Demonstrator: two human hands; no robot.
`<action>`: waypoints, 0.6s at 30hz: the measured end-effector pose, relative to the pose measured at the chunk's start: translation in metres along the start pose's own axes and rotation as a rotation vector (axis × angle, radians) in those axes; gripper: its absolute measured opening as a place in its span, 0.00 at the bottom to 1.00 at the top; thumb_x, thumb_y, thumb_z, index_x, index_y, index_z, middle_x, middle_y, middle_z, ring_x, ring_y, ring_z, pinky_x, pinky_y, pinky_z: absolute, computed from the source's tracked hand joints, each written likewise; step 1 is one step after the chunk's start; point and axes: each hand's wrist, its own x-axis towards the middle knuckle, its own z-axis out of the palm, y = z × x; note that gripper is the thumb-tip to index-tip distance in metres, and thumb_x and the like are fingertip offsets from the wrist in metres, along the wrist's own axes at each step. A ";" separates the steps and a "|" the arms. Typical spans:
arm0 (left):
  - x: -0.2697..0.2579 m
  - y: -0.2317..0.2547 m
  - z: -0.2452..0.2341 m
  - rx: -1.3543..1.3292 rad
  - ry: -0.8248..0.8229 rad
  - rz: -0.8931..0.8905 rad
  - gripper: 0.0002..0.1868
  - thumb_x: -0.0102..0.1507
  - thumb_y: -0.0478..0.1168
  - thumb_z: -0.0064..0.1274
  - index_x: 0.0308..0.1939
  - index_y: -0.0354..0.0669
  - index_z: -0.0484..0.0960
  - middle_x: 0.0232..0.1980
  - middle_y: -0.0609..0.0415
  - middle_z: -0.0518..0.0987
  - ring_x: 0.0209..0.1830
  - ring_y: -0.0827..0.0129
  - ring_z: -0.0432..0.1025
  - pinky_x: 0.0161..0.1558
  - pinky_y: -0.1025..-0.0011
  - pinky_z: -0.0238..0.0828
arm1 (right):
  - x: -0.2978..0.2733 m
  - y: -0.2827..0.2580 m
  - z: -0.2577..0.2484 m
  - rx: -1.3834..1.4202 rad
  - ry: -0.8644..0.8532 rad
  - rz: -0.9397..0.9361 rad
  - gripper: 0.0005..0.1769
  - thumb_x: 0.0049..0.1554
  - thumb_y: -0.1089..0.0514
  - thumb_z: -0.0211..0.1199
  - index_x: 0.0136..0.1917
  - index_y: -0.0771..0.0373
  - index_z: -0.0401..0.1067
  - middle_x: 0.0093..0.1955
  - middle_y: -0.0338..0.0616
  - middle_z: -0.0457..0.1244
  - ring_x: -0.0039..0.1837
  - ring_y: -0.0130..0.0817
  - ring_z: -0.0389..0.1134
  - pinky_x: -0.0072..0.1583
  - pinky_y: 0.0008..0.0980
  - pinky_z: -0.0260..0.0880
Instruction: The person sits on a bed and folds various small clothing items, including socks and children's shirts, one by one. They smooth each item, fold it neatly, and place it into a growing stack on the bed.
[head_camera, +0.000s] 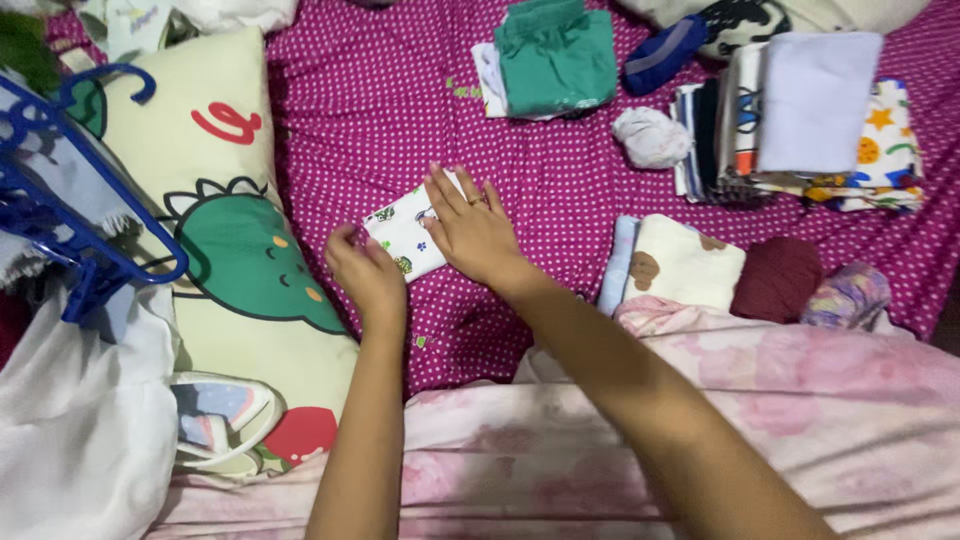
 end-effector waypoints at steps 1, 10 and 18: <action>-0.001 0.003 -0.003 -0.082 -0.024 -0.029 0.24 0.63 0.31 0.53 0.62 0.24 0.68 0.57 0.37 0.73 0.55 0.51 0.74 0.58 0.60 0.72 | 0.000 0.006 -0.004 0.050 -0.016 -0.062 0.36 0.66 0.42 0.44 0.81 0.59 0.48 0.86 0.42 0.38 0.84 0.47 0.37 0.77 0.61 0.38; -0.006 0.053 -0.011 -0.466 -0.364 -0.505 0.25 0.56 0.36 0.64 0.55 0.26 0.78 0.50 0.45 0.85 0.45 0.65 0.80 0.48 0.69 0.76 | -0.046 0.108 -0.140 -0.220 -0.788 -0.095 0.21 0.51 0.64 0.58 0.57 0.51 0.78 0.59 0.46 0.70 0.62 0.44 0.71 0.63 0.44 0.71; -0.050 0.127 -0.018 -0.800 -0.769 -0.552 0.22 0.65 0.32 0.46 0.63 0.33 0.71 0.57 0.44 0.81 0.54 0.62 0.78 0.56 0.69 0.77 | -0.112 0.103 -0.138 -0.715 -0.772 -0.119 0.43 0.52 0.46 0.68 0.77 0.43 0.55 0.80 0.37 0.49 0.80 0.45 0.49 0.71 0.59 0.55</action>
